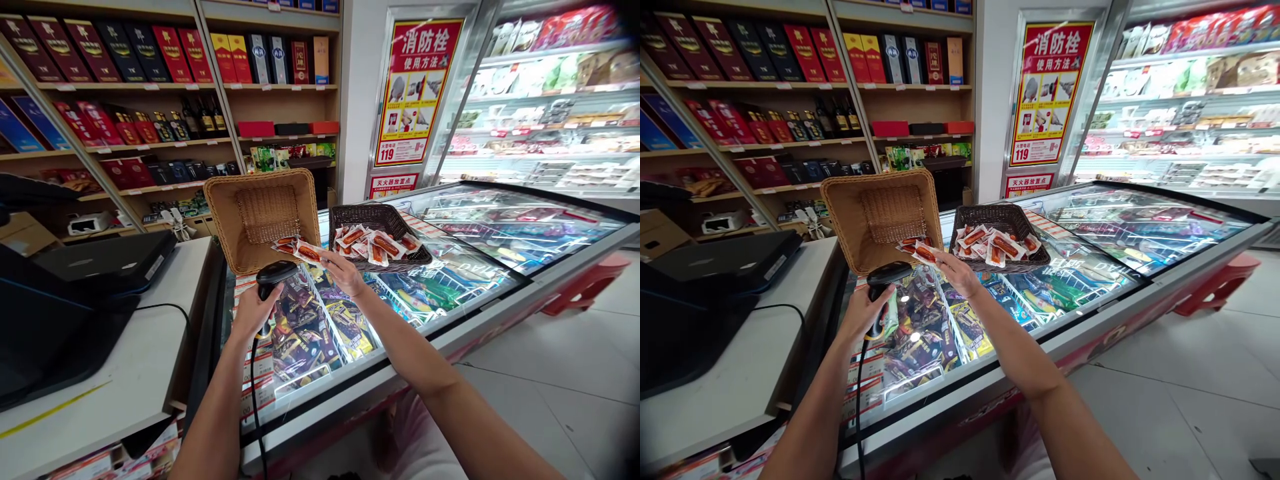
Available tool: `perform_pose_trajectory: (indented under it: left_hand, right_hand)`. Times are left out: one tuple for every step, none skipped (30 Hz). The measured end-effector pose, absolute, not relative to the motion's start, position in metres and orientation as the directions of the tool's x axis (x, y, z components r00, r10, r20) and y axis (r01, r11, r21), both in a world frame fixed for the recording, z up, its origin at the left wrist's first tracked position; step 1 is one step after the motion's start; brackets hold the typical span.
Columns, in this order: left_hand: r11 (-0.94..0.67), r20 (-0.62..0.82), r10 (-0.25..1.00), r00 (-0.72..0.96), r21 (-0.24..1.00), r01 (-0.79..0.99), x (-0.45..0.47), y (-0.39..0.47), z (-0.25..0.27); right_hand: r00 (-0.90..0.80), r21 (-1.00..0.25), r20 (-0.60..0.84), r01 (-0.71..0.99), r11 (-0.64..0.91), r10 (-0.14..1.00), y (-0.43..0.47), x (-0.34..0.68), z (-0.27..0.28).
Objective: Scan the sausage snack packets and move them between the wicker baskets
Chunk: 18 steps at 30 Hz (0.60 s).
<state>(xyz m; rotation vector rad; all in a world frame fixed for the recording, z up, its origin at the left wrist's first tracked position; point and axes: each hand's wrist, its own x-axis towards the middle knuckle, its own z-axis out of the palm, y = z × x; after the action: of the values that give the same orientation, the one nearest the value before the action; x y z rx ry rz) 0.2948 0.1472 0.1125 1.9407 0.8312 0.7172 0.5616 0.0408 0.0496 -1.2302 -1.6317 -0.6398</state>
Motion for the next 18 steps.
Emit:
perform_pose_trajectory:
  left_hand:
    - [-0.395,0.152,0.764,0.627,0.878,0.269,0.294,0.146,0.114]
    - [-0.403,0.155,0.754,0.638,0.876,0.264,0.294,0.146,0.115]
    - [-0.408,0.161,0.749,0.643,0.876,0.256,0.294,0.145,0.117]
    - [-0.409,0.169,0.75,0.64,0.879,0.246,0.293,0.143,0.119]
    - [-0.405,0.175,0.751,0.636,0.884,0.235,0.293,0.142,0.121]
    - [-0.395,0.174,0.754,0.634,0.891,0.225,0.293,0.141,0.123]
    - [-0.382,0.17,0.757,0.631,0.898,0.217,0.293,0.14,0.124]
    - [-0.371,0.164,0.758,0.631,0.904,0.211,0.293,0.139,0.126]
    - [-0.365,0.16,0.759,0.631,0.908,0.208,0.293,0.138,0.126]
    - [-0.365,0.159,0.758,0.633,0.907,0.21,0.293,0.138,0.126]
    - [-0.37,0.16,0.756,0.635,0.904,0.213,0.294,0.139,0.126]
    - [-0.376,0.164,0.755,0.635,0.902,0.213,0.294,0.14,0.124]
    - [-0.378,0.168,0.756,0.632,0.901,0.212,0.294,0.141,0.123]
    - [-0.376,0.172,0.762,0.625,0.903,0.21,0.294,0.143,0.12]
    - [-0.368,0.173,0.771,0.613,0.906,0.208,0.294,0.145,0.118]
    - [-0.356,0.171,0.785,0.596,0.911,0.207,0.295,0.146,0.116]
    - [-0.34,0.17,0.804,0.57,0.917,0.207,0.296,0.148,0.114]
    - [-0.322,0.167,0.825,0.54,0.924,0.207,0.296,0.15,0.113]
  right_hand:
    - [-0.023,-0.14,0.901,0.93,0.34,0.434,0.04,0.561,0.051]
    - [-0.012,-0.152,0.894,0.932,0.328,0.447,0.039,0.561,0.052]
    - [0.0,-0.166,0.888,0.932,0.321,0.46,0.038,0.56,0.053]
    - [0.012,-0.181,0.884,0.931,0.318,0.468,0.038,0.561,0.054]
    - [0.021,-0.194,0.881,0.928,0.319,0.473,0.037,0.561,0.054]
    - [0.028,-0.204,0.879,0.924,0.322,0.476,0.037,0.561,0.054]
    - [0.033,-0.213,0.876,0.922,0.325,0.48,0.037,0.561,0.054]
    - [0.036,-0.219,0.873,0.92,0.326,0.486,0.037,0.561,0.054]
    - [0.038,-0.223,0.871,0.919,0.325,0.491,0.038,0.561,0.053]
    - [0.041,-0.225,0.869,0.92,0.321,0.493,0.038,0.56,0.053]
    - [0.045,-0.223,0.87,0.924,0.312,0.49,0.039,0.559,0.053]
    - [0.05,-0.215,0.878,0.93,0.299,0.476,0.04,0.559,0.053]
    - [0.057,-0.201,0.892,0.939,0.279,0.448,0.041,0.559,0.053]
    - [0.07,-0.186,0.91,0.95,0.25,0.41,0.042,0.559,0.055]
    - [0.093,-0.178,0.927,0.962,0.208,0.364,0.042,0.561,0.057]
    - [0.126,-0.181,0.941,0.972,0.151,0.315,0.04,0.565,0.06]
    - [0.172,-0.199,0.95,0.977,0.08,0.261,0.038,0.57,0.064]
    - [0.231,-0.236,0.951,0.972,-0.002,0.206,0.033,0.578,0.068]
